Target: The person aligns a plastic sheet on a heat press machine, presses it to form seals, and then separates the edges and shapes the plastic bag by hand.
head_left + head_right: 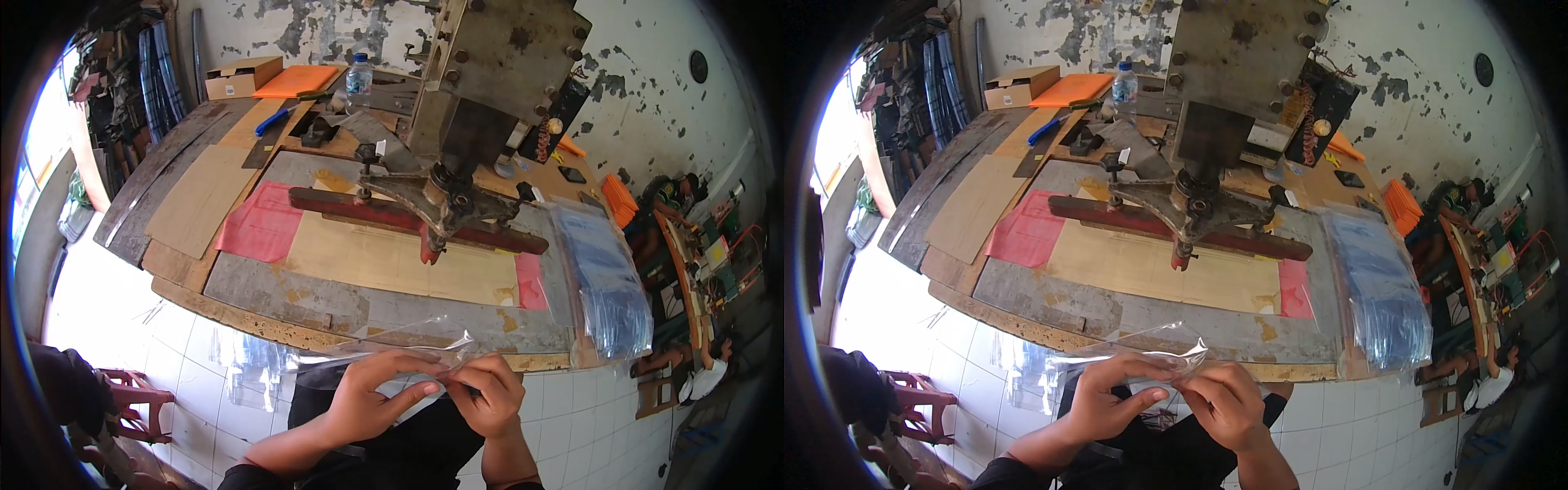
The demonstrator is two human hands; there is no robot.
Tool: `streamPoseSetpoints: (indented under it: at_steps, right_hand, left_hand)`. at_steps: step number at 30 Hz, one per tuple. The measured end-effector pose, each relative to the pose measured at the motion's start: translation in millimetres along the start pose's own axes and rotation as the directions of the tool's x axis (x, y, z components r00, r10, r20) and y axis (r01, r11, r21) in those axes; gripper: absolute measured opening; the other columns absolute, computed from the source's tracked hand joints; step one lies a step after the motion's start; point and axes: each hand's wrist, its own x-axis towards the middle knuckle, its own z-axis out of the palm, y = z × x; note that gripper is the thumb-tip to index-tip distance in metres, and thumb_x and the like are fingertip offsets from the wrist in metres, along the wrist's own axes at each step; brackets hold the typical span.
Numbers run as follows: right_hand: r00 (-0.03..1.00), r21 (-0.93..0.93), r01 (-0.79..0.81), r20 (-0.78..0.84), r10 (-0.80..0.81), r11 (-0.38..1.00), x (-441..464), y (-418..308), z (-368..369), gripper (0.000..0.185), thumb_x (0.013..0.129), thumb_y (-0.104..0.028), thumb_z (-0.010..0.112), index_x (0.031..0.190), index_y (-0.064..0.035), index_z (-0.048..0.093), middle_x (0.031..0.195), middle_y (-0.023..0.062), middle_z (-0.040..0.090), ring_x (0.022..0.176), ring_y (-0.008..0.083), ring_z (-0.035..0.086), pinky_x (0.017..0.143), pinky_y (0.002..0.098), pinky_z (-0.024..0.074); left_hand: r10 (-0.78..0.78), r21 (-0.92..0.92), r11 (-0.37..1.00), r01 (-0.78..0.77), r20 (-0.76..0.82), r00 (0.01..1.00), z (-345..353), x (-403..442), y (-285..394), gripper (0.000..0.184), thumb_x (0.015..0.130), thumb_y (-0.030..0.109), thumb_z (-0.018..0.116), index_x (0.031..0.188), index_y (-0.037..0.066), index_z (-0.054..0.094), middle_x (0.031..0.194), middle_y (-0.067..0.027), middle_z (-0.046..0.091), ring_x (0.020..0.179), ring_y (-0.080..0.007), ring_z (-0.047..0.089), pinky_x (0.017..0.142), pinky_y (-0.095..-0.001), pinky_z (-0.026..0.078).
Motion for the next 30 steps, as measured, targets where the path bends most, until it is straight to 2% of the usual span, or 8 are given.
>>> streamPoseSetpoints:
  at_steps: [2, 5, 8, 10, 13, 19, 22, 30]
  right_hand:
    - [1.0, 0.001, -0.005, 0.003, 0.005, 1.0, -3, 0, -1, 0.034, 0.072, 0.004, 0.091, 0.098, -0.0044, 0.072, 0.089, 0.0072, 0.068, 0.072, 0.0216, 0.066, 0.06, 0.0309, 0.0497]
    - [0.998, 0.018, -0.041, 0.043, 0.04, 0.999, 0, -6, -3, 0.031, 0.076, -0.007, 0.092, 0.1, -0.0051, 0.072, 0.089, 0.0069, 0.068, 0.075, 0.0232, 0.066, 0.069, 0.0344, 0.053]
    - [0.996, -0.157, 0.029, -0.073, -0.041, 0.987, 20, -11, -7, 0.032, 0.081, -0.021, 0.091, 0.104, -0.0057, 0.074, 0.096, 0.0069, 0.072, 0.086, 0.0265, 0.07, 0.083, 0.0394, 0.0536]
    - [0.997, -0.129, 0.067, 0.046, -0.062, 0.989, 24, -6, -9, 0.035, 0.084, -0.028, 0.088, 0.108, -0.0063, 0.076, 0.104, 0.0059, 0.076, 0.096, 0.0279, 0.072, 0.093, 0.0416, 0.0509]
    - [0.992, -0.006, 0.071, 0.103, -0.07, 0.997, 21, 2, -6, 0.033, 0.084, -0.025, 0.087, 0.11, -0.0068, 0.077, 0.109, 0.0047, 0.077, 0.1, 0.0259, 0.074, 0.091, 0.0395, 0.0504]
    - [0.995, -0.008, 0.024, 0.101, -0.023, 1.0, 20, 1, -6, 0.03, 0.085, -0.027, 0.086, 0.107, -0.0083, 0.078, 0.102, 0.003, 0.076, 0.089, 0.0206, 0.072, 0.083, 0.037, 0.0461]
    - [0.991, -0.004, 0.032, 0.127, -0.031, 0.999, 20, 0, -9, 0.036, 0.083, -0.026, 0.087, 0.116, -0.0146, 0.079, 0.104, -0.0013, 0.075, 0.092, 0.0157, 0.071, 0.085, 0.0349, 0.043]
    - [0.982, 0.015, 0.028, 0.187, -0.03, 1.0, 25, 1, -13, 0.039, 0.081, -0.032, 0.088, 0.115, -0.0148, 0.079, 0.103, -0.0024, 0.074, 0.092, 0.0163, 0.069, 0.086, 0.0353, 0.0412]
  left_hand:
    - [0.209, 0.209, 0.957, -0.201, -0.021, 0.978, 0, 4, -2, 0.021, 0.085, 0.004, 0.083, 0.106, 0.003, 0.078, 0.105, -0.0091, 0.079, 0.105, -0.0246, 0.076, 0.091, -0.0352, 0.057]
    - [0.279, 0.348, 0.903, -0.251, -0.034, 0.96, -2, 4, -5, 0.021, 0.083, 0.003, 0.084, 0.103, 0.006, 0.077, 0.101, -0.006, 0.079, 0.098, -0.0259, 0.075, 0.084, -0.0354, 0.055]
    - [0.299, 0.387, 0.883, -0.265, -0.028, 0.954, -2, 8, -1, 0.017, 0.084, 0.004, 0.083, 0.098, 0.008, 0.076, 0.097, -0.0053, 0.078, 0.091, -0.0248, 0.074, 0.079, -0.0357, 0.052]
    - [0.301, 0.394, 0.878, -0.274, -0.009, 0.953, -2, 10, 3, 0.015, 0.084, 0.004, 0.083, 0.097, 0.008, 0.075, 0.096, -0.0051, 0.078, 0.09, -0.0249, 0.074, 0.08, -0.0358, 0.052]
    - [0.313, 0.422, 0.858, -0.293, 0.022, 0.95, -4, 10, 2, 0.016, 0.085, 0.006, 0.083, 0.098, 0.009, 0.074, 0.097, -0.003, 0.077, 0.087, -0.0231, 0.073, 0.078, -0.0352, 0.051]
    - [0.349, 0.427, 0.848, -0.314, -0.004, 0.937, -4, 8, 1, 0.02, 0.083, 0.006, 0.085, 0.098, 0.01, 0.073, 0.097, -0.0007, 0.077, 0.086, -0.02, 0.074, 0.076, -0.0333, 0.052]
    - [0.358, 0.413, 0.854, -0.317, -0.021, 0.934, -3, 8, -1, 0.021, 0.082, 0.005, 0.085, 0.098, 0.01, 0.073, 0.097, -0.0005, 0.078, 0.087, -0.0192, 0.075, 0.076, -0.0326, 0.052]
    - [0.41, 0.464, 0.808, -0.363, -0.002, 0.912, -2, 5, -4, 0.026, 0.08, 0.004, 0.086, 0.101, 0.01, 0.073, 0.095, -0.0011, 0.077, 0.083, -0.0196, 0.075, 0.072, -0.0332, 0.053]
